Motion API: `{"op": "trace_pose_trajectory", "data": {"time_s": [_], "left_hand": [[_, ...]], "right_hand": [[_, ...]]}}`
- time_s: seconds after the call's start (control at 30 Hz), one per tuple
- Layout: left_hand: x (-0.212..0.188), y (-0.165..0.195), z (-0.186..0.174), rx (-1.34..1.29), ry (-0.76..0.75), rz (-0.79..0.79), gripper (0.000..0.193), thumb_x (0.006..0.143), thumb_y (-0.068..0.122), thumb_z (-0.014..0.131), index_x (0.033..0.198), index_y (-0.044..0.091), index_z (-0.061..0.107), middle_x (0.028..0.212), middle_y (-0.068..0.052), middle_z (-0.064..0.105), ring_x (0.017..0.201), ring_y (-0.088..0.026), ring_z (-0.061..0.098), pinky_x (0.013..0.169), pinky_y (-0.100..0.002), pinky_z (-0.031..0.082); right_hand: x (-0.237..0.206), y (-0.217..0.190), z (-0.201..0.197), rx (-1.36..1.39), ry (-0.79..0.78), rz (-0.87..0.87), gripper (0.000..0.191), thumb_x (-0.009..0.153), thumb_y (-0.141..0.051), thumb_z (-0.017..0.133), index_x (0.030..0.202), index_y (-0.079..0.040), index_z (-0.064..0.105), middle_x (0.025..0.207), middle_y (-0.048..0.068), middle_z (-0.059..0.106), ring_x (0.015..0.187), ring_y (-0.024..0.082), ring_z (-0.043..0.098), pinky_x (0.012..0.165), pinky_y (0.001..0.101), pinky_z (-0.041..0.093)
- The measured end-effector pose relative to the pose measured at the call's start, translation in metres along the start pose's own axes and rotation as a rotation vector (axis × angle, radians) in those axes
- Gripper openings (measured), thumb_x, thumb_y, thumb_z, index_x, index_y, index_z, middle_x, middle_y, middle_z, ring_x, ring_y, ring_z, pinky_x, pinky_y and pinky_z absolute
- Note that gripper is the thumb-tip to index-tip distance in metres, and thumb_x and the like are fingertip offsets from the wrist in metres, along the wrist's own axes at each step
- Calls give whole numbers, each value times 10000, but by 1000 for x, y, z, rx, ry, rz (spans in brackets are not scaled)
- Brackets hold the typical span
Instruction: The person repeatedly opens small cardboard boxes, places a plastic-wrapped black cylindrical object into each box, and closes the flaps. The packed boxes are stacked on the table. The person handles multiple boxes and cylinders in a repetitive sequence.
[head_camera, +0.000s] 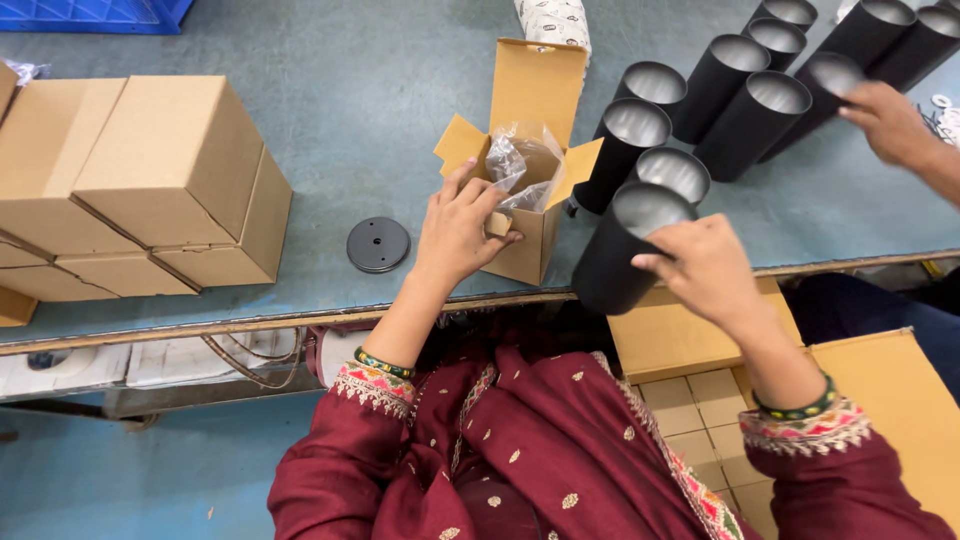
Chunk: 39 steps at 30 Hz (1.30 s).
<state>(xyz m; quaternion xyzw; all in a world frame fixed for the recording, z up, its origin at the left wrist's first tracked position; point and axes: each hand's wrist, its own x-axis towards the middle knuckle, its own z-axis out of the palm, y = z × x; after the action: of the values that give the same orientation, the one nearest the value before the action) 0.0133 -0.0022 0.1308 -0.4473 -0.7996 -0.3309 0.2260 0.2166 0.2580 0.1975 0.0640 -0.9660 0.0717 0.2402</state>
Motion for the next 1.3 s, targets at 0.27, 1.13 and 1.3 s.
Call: {"op": "trace_pose_trajectory", "data": {"time_s": [0.27,1.13,1.3], "left_hand": [[1,0,4,-18,4,4,574,703,375,905,1185,159,681,1219,-9,641,1429,-339,419,1013,-520,445],[7,22,2,-104,-73,30,269,989,344,626,992,121,777,1033,-48,730,1317,-307,511,997,-507,398],[5,18,1,-143,-83,28,254,998,307,614,1158,126,693,1048,-53,698,1270,-280,536,1065,-519,340]], "right_hand": [[12,46,63,-167,119,28,236,867,-284,804,965,-92,708,849,73,665,877,286,631,891,396,440],[50,-3,131,1815,238,118,1043,951,-714,537,1606,47,256,1571,144,475,1446,220,483,1219,379,398],[58,15,151,1789,215,210,945,939,-608,665,1557,38,358,1482,98,568,1367,174,552,1173,336,437]]}}
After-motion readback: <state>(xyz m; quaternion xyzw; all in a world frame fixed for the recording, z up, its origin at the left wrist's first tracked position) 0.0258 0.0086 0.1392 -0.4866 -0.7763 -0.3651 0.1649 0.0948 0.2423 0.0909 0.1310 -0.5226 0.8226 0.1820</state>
